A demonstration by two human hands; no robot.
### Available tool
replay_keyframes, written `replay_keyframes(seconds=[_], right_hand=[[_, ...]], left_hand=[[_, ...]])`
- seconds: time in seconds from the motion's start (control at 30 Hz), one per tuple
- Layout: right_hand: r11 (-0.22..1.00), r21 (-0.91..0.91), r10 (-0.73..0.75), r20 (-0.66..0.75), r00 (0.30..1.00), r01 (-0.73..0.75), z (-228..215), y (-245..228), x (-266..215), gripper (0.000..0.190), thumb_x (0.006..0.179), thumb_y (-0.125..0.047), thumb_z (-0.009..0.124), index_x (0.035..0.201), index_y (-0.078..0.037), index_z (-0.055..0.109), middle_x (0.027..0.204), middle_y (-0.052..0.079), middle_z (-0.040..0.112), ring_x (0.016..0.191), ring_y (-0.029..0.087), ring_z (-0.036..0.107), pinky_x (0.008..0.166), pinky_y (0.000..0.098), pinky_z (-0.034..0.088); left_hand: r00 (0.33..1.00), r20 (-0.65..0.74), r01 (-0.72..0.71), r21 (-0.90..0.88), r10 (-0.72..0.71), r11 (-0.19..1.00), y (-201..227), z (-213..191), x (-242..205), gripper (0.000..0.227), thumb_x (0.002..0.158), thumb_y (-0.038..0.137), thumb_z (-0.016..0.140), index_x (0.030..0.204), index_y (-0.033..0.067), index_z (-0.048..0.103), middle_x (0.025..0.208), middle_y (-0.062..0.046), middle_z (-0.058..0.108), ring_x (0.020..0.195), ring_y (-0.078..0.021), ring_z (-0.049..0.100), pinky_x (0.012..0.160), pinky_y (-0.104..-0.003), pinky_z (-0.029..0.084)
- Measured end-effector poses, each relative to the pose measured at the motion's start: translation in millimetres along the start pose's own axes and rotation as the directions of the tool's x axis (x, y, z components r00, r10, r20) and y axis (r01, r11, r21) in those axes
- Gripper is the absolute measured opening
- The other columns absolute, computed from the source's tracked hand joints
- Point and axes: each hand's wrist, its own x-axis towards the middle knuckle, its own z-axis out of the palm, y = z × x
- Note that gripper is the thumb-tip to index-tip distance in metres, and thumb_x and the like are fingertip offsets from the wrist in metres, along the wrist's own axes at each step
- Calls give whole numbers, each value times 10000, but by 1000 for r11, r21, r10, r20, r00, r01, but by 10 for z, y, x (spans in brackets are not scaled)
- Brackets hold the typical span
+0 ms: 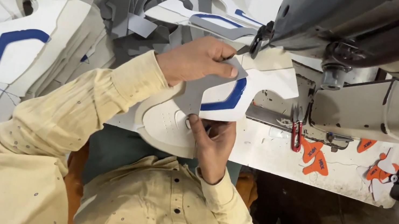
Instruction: The person sits on the floor and uses a sewing machine to stitch a grey fabric piece onto a white shoe upper. They repeatedly pick up a shoe upper, align the grey piece, sew it, and then use scissors to trim the excess fabric before moving to the next item.
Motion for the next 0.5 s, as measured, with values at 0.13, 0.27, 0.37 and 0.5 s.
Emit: replay_keyframes(seconds=[0.13,0.27,0.37,0.5], right_hand=[[999,50,21,-2,1000,-21,68,-169,97,407,970,22,712,1316,6,499,1088,53,679,885,94,633,760,257,530],[999,34,41,-27,999,-40,-9,-193,174,432,955,18,721,1324,10,497,1077,72,691,869,106,649,737,260,529],[998,33,60,-31,998,-59,-98,-264,225,451,945,18,730,1331,16,499,1060,80,698,840,117,655,719,265,531],[995,17,100,34,994,-100,-295,-363,308,483,909,37,737,1333,18,507,1034,84,710,820,138,675,720,280,560]], left_hand=[[995,-62,77,5,-77,997,139,7,72,197,934,159,682,1052,12,739,896,42,747,795,-33,648,756,-228,505],[977,-194,114,144,-85,983,159,8,128,184,921,150,714,1005,-7,760,823,24,691,739,-60,573,686,-250,446],[981,-193,17,22,-12,1000,69,33,163,173,918,151,708,1009,12,760,834,40,693,760,-51,576,709,-228,455],[938,-335,-43,155,93,987,11,129,131,190,931,174,723,953,-15,718,748,16,601,691,-61,500,614,-261,418]])
